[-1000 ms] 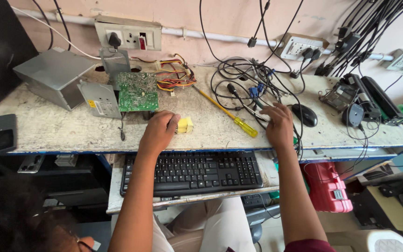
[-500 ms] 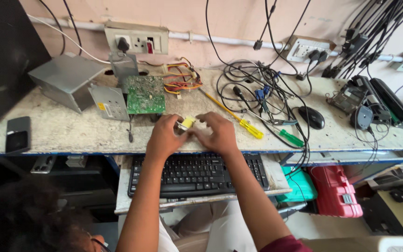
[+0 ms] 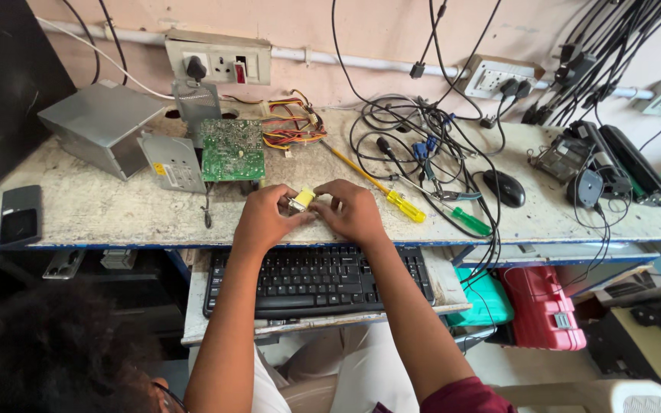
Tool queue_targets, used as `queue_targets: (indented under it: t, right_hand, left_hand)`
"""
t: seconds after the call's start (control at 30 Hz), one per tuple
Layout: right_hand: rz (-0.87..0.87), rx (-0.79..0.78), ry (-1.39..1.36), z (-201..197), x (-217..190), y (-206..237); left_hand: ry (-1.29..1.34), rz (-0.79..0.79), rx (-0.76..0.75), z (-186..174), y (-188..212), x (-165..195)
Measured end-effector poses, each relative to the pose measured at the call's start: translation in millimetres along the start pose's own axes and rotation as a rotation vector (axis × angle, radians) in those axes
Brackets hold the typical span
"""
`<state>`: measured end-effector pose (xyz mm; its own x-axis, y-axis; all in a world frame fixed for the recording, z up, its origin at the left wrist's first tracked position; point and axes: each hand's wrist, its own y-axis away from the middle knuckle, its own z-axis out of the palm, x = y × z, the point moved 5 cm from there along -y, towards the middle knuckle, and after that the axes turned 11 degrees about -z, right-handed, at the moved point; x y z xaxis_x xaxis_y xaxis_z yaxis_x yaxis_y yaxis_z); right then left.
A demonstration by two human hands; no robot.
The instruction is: The person holds a small yellow electrical component and uses a yellow screwdriver to repeatedly tap and adjust its terminals. The person also handles a green circuit board and various wires on the cluttered workbench.
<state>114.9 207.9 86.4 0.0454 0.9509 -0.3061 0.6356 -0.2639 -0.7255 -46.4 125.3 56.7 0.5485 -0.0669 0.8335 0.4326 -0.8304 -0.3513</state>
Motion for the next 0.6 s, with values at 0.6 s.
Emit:
queue_targets:
  t: [0.6]
  right_hand:
    - [0.279,0.069,-0.42,21,55,19]
  left_hand:
    - [-0.089,0.059,-0.018,-5,8,16]
